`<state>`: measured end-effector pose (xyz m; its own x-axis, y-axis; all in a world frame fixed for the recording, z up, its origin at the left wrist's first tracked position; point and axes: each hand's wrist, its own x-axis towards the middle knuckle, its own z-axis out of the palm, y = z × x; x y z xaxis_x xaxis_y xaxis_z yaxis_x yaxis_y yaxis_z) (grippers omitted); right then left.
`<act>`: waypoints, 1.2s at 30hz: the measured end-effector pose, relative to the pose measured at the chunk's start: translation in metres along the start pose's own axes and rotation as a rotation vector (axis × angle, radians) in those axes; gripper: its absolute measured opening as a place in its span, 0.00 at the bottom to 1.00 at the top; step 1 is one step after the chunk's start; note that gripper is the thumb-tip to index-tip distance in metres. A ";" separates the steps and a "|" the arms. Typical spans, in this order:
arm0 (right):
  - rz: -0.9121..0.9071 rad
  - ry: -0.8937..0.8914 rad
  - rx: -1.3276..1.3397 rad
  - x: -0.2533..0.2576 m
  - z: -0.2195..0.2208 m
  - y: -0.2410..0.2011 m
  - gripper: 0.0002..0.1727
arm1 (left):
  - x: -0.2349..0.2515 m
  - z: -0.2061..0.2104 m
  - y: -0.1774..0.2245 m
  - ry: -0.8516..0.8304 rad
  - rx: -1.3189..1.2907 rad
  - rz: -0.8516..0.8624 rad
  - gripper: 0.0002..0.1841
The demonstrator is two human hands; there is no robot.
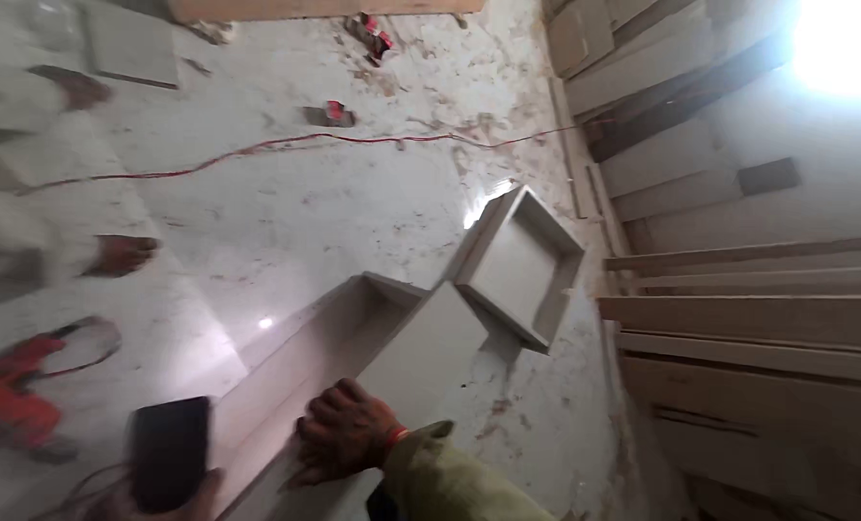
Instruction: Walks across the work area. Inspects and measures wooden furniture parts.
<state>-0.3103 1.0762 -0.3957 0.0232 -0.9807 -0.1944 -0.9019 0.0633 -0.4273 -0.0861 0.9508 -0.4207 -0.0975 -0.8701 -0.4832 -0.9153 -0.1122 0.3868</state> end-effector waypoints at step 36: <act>0.874 0.181 0.486 0.006 -0.002 -0.097 0.11 | 0.000 -0.014 0.011 0.085 0.057 -0.155 0.45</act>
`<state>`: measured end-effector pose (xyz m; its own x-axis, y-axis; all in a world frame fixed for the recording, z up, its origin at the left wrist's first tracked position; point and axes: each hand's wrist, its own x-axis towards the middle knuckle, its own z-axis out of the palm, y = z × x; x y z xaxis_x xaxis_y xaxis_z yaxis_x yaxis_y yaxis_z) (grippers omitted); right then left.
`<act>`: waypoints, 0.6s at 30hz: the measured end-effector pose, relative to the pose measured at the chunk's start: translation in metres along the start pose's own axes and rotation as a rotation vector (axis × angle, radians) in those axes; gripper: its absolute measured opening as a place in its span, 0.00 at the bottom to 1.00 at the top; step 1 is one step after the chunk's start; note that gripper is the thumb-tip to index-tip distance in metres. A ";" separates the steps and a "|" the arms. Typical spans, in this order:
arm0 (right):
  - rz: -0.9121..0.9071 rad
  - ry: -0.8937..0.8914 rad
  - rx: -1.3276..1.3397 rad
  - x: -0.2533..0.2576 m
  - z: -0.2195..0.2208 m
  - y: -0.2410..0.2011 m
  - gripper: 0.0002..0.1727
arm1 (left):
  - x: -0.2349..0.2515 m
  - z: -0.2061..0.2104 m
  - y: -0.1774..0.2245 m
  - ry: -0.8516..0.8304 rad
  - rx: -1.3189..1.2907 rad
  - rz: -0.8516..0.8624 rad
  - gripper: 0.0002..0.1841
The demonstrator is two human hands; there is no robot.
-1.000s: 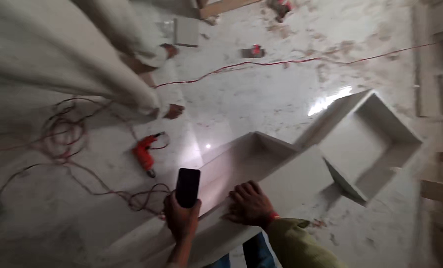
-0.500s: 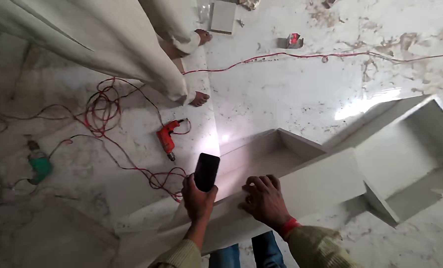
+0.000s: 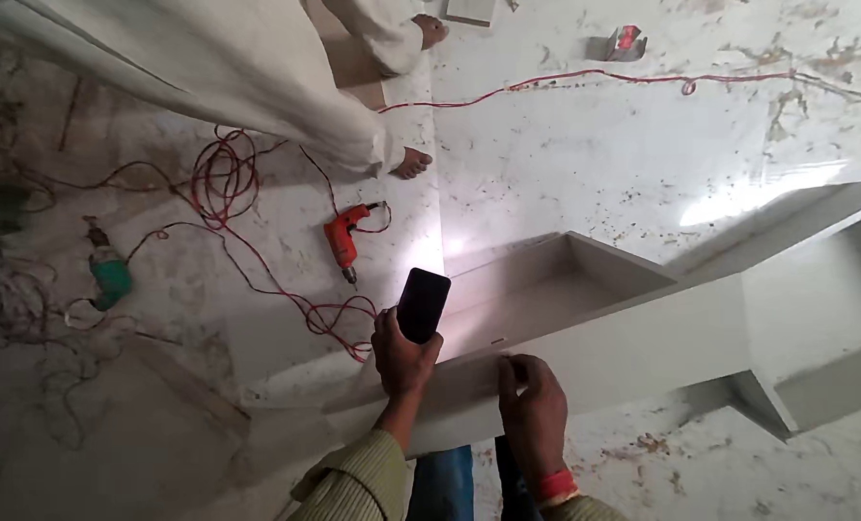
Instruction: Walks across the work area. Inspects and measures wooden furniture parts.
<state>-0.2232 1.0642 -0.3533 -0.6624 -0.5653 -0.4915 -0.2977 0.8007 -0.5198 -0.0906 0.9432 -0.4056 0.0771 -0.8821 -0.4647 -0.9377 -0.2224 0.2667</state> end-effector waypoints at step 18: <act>0.494 -0.315 0.071 0.012 -0.013 -0.018 0.24 | 0.004 0.000 0.004 0.000 -0.014 -0.020 0.46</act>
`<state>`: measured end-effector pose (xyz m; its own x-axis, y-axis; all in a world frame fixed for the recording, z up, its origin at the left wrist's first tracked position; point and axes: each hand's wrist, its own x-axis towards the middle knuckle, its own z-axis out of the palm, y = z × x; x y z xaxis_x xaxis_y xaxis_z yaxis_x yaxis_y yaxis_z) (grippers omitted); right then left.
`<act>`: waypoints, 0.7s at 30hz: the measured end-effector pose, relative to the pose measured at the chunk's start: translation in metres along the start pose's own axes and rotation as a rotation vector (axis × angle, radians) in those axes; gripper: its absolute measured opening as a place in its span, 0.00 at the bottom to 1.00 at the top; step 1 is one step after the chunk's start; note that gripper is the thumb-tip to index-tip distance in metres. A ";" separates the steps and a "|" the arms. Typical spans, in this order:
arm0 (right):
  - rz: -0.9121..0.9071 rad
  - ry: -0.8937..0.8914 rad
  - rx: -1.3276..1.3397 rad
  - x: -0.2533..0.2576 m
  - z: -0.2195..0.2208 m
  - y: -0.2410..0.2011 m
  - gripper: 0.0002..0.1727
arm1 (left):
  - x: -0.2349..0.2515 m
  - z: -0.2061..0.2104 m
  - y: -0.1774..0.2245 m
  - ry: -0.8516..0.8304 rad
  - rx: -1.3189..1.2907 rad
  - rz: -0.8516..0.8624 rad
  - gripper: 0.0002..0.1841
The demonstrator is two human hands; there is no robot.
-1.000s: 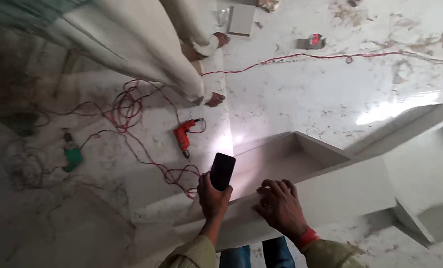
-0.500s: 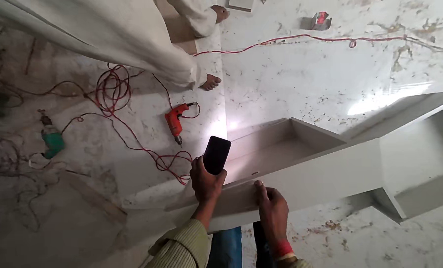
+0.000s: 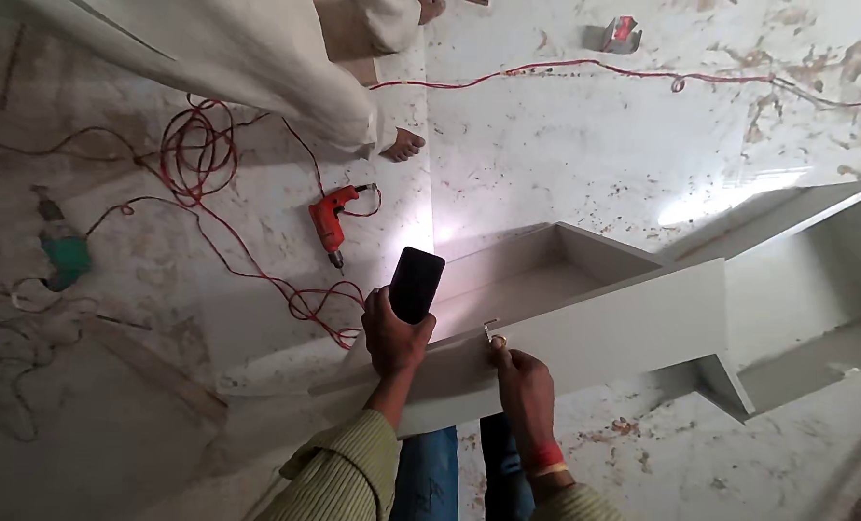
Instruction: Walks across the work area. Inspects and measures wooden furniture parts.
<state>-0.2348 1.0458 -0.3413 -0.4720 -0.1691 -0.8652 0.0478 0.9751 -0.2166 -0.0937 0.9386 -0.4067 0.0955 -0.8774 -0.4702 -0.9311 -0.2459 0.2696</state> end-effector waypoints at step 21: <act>-0.231 0.071 -0.444 -0.020 0.003 0.000 0.16 | -0.012 0.004 -0.009 0.003 -0.003 0.005 0.47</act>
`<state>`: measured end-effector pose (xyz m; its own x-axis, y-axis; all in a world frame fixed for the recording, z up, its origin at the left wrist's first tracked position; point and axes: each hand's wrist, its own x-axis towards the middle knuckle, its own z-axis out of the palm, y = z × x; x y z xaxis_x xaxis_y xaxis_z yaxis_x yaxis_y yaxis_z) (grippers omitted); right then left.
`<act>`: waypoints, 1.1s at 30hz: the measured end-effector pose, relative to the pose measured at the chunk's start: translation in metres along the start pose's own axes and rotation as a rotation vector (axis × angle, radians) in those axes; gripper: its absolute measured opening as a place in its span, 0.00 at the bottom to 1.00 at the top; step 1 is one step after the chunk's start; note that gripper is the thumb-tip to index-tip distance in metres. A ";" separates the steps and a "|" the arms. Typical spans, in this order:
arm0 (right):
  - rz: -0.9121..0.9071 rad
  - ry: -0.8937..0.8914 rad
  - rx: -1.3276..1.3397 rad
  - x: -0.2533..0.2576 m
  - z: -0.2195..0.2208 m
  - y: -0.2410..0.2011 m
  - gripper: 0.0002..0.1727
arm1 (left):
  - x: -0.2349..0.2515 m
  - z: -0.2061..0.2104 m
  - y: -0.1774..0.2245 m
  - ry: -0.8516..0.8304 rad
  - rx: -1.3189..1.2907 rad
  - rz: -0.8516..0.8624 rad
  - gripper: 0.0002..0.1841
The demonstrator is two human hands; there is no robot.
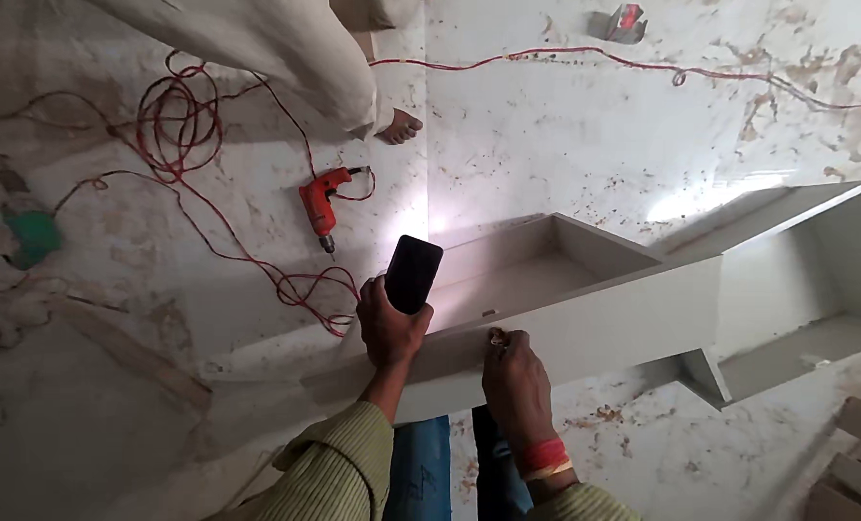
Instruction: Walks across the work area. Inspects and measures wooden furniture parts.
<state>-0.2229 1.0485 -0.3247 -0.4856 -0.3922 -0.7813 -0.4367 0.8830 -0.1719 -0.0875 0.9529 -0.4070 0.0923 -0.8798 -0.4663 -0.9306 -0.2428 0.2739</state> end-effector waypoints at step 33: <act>-0.067 -0.001 0.101 0.063 -0.021 -0.049 0.29 | 0.082 -0.017 0.024 0.102 -0.103 0.065 0.48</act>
<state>-0.2476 0.9751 -0.3533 -0.4572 -0.4508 -0.7666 -0.3894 0.8765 -0.2832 -0.0966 0.8680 -0.4240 0.0736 -0.9306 -0.3586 -0.8951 -0.2201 0.3877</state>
